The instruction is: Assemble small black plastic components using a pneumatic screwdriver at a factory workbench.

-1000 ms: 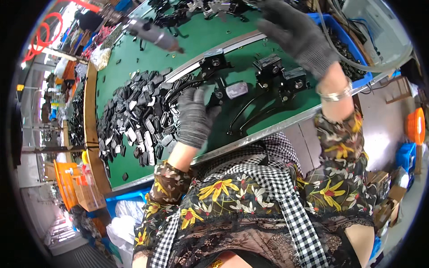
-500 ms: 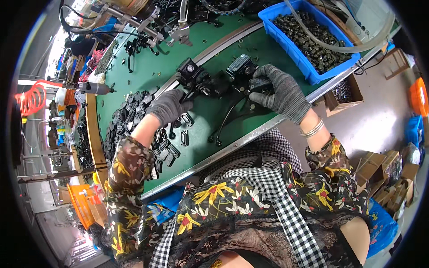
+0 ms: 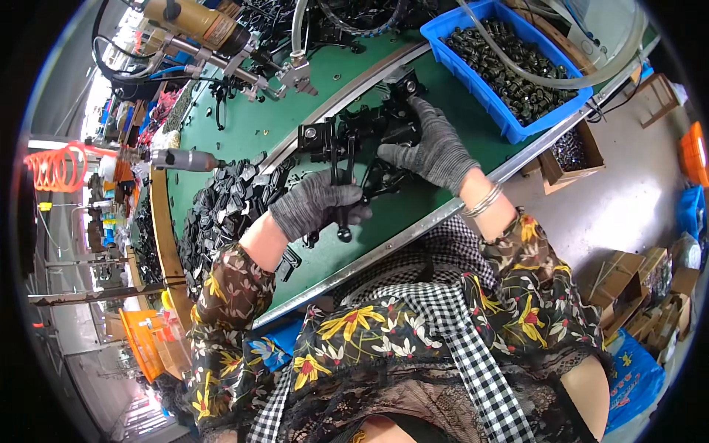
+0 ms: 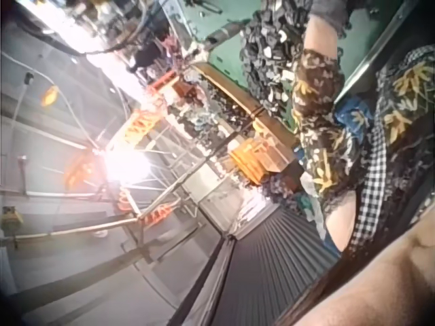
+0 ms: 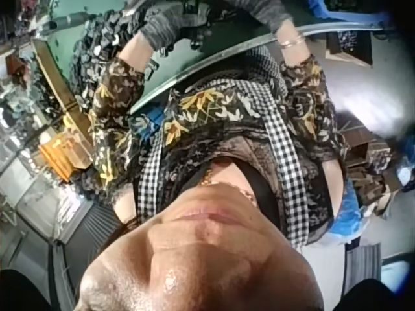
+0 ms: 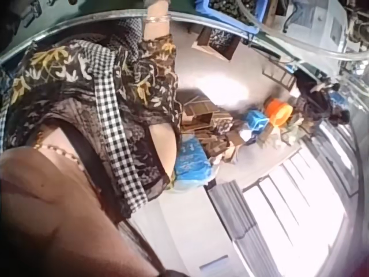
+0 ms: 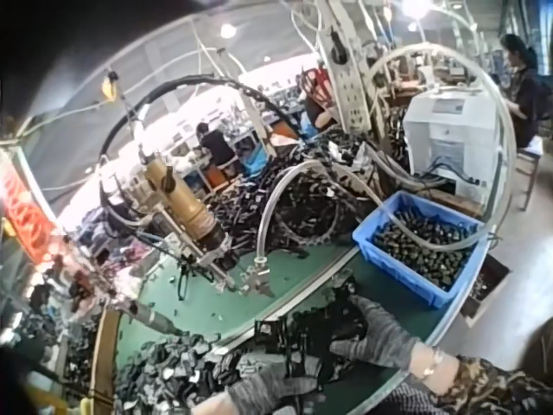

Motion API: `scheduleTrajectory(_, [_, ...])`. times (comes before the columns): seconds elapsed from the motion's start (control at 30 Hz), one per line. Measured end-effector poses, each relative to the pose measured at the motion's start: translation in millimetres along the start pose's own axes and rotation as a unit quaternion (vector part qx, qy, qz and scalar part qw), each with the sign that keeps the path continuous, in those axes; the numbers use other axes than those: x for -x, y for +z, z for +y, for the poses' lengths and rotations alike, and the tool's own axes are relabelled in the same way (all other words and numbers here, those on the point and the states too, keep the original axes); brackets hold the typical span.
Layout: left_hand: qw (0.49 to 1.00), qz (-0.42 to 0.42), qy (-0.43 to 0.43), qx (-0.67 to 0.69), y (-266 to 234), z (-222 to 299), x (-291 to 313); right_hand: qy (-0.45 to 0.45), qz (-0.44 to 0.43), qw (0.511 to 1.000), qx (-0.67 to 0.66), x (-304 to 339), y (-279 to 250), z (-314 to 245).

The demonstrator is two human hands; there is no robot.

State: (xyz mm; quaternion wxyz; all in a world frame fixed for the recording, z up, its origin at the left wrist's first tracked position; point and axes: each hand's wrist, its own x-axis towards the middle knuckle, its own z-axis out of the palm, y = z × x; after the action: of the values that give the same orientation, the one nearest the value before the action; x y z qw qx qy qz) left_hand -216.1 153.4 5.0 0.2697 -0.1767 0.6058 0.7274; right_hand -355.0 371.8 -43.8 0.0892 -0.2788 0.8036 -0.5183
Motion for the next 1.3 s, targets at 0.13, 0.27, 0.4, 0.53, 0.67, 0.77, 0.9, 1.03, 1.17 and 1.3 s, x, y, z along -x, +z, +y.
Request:
scheduleTrajectory(0.13, [0.995, -0.009, -0.019, 0.095, 18, 16, -7, 0.072, -0.082, 0.991, -0.077, 10, 10, -8])
scheduleTrajectory(0.27, [0.99, 0.043, -0.005, 0.132, 27, 4, -8, 0.013, -0.047, 0.998, -0.037, -6, 6, -25])
scheduleTrajectory(0.4, [0.982, 0.038, 0.0, 0.186, 19, -3, -14, -0.091, 0.156, 0.982, 0.052, -73, -19, -24])
scheduleTrajectory(0.53, [0.98, 0.041, 0.008, 0.192, 24, 0, -13, -0.097, 0.05, 0.985, 0.131, -115, -16, -1])
scheduleTrajectory(0.67, [0.997, 0.066, 0.037, 0.027, 16, -8, -14, -0.055, -0.073, 0.995, 0.03, -108, -11, -8])
scheduleTrajectory(0.77, [0.955, 0.175, -0.022, -0.24, 11, -1, -17, 0.0, -0.088, 0.992, -0.095, -94, -5, -16])
scheduleTrajectory(0.9, [0.867, 0.286, 0.052, -0.405, 17, -6, -13, -0.002, -0.015, 0.996, -0.091, -91, 7, -9])
scheduleTrajectory(1.03, [0.66, 0.422, 0.117, -0.611, 16, -22, -16, 0.014, 0.051, 0.997, -0.058, -89, 18, -8])
scheduleTrajectory(1.17, [0.715, 0.401, 0.05, -0.571, 13, -21, -29, 0.023, 0.08, 0.996, 0.021, -84, 24, -14])
scheduleTrajectory(1.3, [0.803, 0.314, 0.05, -0.504, 3, -16, -19, 0.115, 0.117, 0.943, -0.289, -83, 29, -17])
